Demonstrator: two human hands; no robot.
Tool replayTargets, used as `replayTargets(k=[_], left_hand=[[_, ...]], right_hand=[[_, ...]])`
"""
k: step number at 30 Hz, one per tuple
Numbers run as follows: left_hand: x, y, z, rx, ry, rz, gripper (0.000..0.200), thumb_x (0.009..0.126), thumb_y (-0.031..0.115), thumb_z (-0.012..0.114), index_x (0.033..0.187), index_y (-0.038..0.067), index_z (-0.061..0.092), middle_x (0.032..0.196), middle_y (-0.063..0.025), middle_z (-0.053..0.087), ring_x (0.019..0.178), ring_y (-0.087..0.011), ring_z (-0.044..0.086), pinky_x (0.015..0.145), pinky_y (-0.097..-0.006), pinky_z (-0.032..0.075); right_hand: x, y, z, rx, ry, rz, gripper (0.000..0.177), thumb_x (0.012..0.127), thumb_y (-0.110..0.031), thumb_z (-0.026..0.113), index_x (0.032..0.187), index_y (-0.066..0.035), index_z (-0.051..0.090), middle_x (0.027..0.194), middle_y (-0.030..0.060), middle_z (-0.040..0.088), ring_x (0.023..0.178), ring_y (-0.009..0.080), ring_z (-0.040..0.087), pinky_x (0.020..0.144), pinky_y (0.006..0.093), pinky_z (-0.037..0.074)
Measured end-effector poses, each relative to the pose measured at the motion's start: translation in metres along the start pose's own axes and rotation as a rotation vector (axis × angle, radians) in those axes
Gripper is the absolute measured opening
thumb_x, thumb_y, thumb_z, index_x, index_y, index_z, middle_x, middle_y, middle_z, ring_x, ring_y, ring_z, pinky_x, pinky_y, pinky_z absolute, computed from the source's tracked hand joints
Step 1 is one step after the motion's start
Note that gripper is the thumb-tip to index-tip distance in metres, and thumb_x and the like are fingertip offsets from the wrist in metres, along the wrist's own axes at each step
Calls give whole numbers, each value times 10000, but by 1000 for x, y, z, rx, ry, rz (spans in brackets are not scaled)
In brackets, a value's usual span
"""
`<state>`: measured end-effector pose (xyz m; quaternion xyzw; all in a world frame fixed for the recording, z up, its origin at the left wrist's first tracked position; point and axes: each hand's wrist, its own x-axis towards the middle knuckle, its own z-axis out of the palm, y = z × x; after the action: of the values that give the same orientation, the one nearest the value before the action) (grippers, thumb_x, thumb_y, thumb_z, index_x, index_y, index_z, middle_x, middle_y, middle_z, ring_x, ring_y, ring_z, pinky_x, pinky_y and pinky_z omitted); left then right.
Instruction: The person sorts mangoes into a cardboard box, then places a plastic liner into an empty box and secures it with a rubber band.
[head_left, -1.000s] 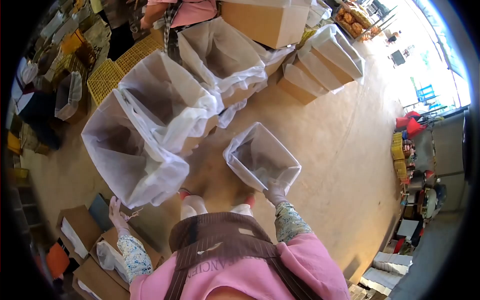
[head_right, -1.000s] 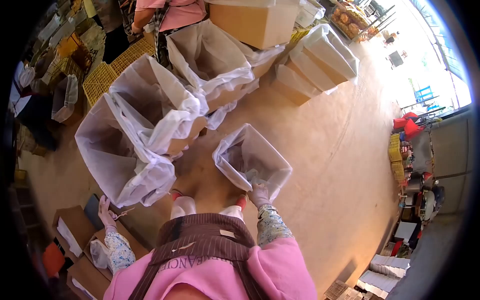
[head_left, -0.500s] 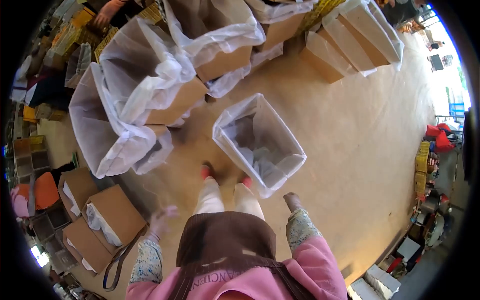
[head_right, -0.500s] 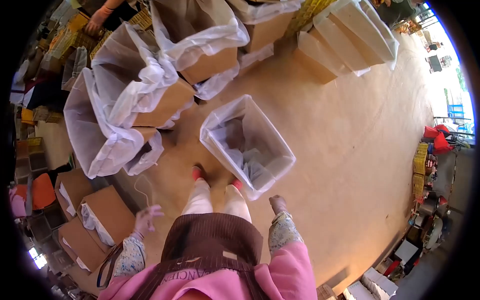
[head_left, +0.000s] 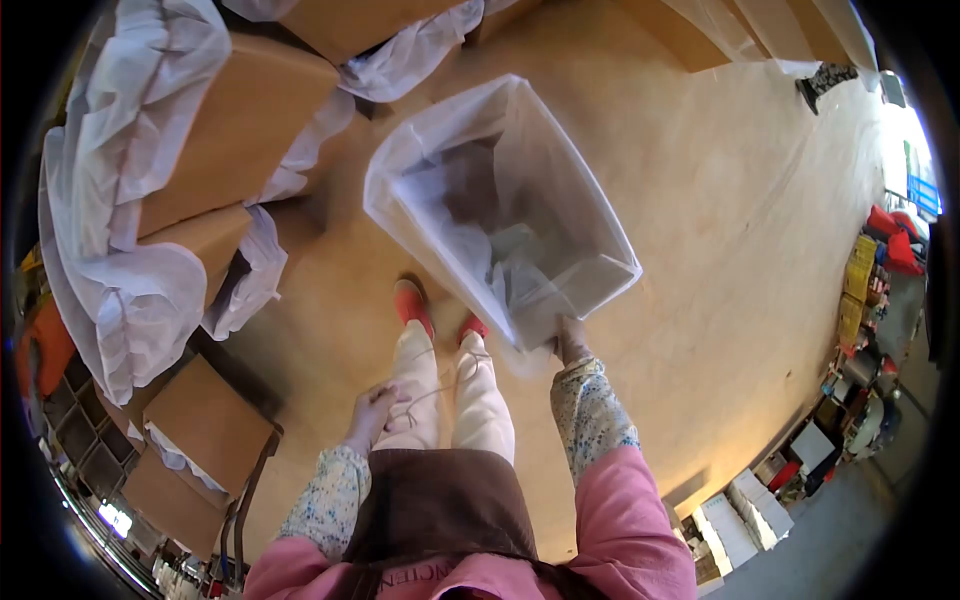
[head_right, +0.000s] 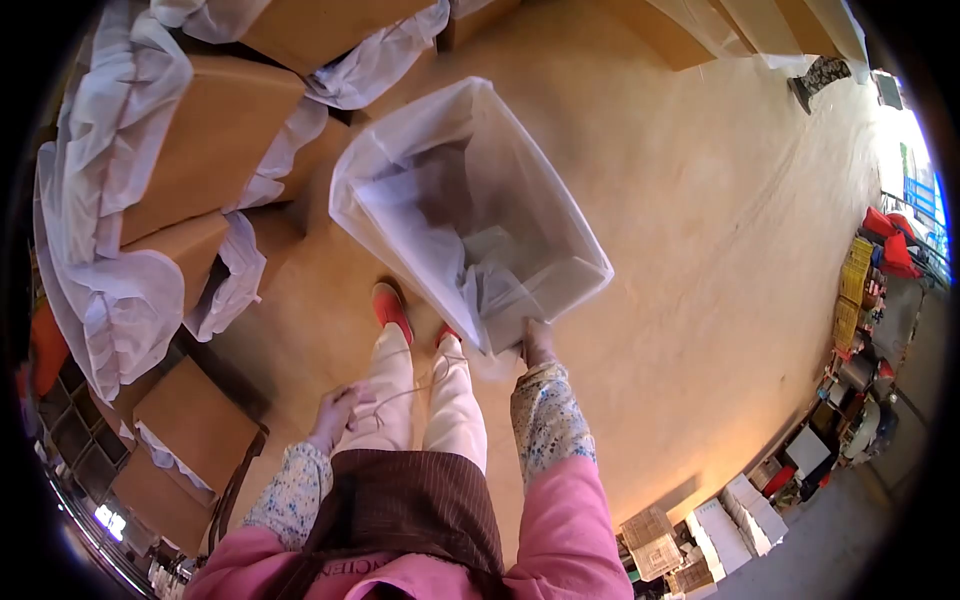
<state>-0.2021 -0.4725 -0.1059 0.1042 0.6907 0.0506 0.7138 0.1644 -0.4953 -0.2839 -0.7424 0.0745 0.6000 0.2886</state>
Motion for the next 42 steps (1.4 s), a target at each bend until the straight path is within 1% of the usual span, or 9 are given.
replayTargets(k=[2, 11, 13, 16, 21, 25, 28, 39, 42], left_hand=[[32, 4, 7, -43, 40, -16, 296, 865, 191, 530, 1105, 18, 548, 895, -95, 622, 438, -60, 420, 387, -196, 352], [122, 8, 24, 278, 4, 228, 400, 786, 141, 629, 1158, 80, 498, 747, -14, 541, 454, -56, 422, 375, -215, 308], [137, -4, 7, 491, 105, 318, 441, 779, 136, 634, 1186, 74, 477, 749, -13, 540, 458, -54, 408, 373, -224, 308], [128, 0, -10, 353, 137, 281, 448, 823, 164, 581, 1241, 84, 442, 830, -29, 571, 432, -59, 368, 372, -221, 308], [128, -23, -40, -173, 159, -100, 504, 878, 410, 489, 1272, 109, 395, 972, -34, 583, 464, -51, 355, 403, -220, 313], [138, -50, -48, -447, -181, -289, 372, 893, 367, 484, 1178, 128, 463, 787, 39, 477, 494, -44, 331, 450, -202, 306], [132, -58, -46, -700, -245, -306, 263, 891, 275, 510, 1112, 130, 499, 713, 51, 415, 516, -50, 337, 461, -188, 294], [120, -49, -52, -351, -223, -239, 214, 738, -28, 577, 930, 58, 539, 657, -15, 504, 482, -97, 418, 411, -233, 303], [122, -44, -47, -215, -247, -222, 185, 714, -40, 577, 882, 31, 548, 637, -34, 527, 442, -103, 435, 378, -243, 300]], right_hand=[[-7, 16, 14, -48, 36, 145, 270, 845, -173, 470, 1066, -22, 501, 962, 119, 580, 779, 270, 603, 615, 394, 536], [-85, 118, 151, 666, 141, 401, 289, 859, -260, 527, 1058, -52, 493, 990, 101, 568, 929, 235, 555, 808, 376, 479], [-130, 65, 160, 185, -541, 657, 296, 863, -264, 529, 1059, -42, 512, 980, 119, 594, 851, 211, 594, 734, 341, 498], [-130, 35, 146, -357, -411, 273, 221, 881, -208, 501, 978, -29, 590, 789, 104, 642, 663, 163, 616, 584, 280, 502], [-105, 2, 51, 124, 467, -488, 252, 875, -166, 485, 1086, -36, 534, 855, 58, 596, 726, 125, 545, 645, 258, 450], [-82, 37, -17, 147, 393, -180, 407, 842, -206, 547, 1213, -88, 428, 1017, 46, 565, 873, 134, 546, 757, 302, 440], [-87, 50, -20, 446, -478, 265, 551, 814, -193, 569, 1308, -137, 332, 1212, 46, 490, 1074, 194, 507, 937, 356, 395], [-74, 99, -59, 389, -151, 140, 406, 718, 31, 467, 1117, -31, 510, 1050, 73, 562, 991, 255, 534, 873, 393, 450], [-68, 97, -74, -287, -278, -102, 447, 679, 66, 424, 1106, -27, 518, 1067, 96, 562, 1009, 279, 524, 871, 401, 454]])
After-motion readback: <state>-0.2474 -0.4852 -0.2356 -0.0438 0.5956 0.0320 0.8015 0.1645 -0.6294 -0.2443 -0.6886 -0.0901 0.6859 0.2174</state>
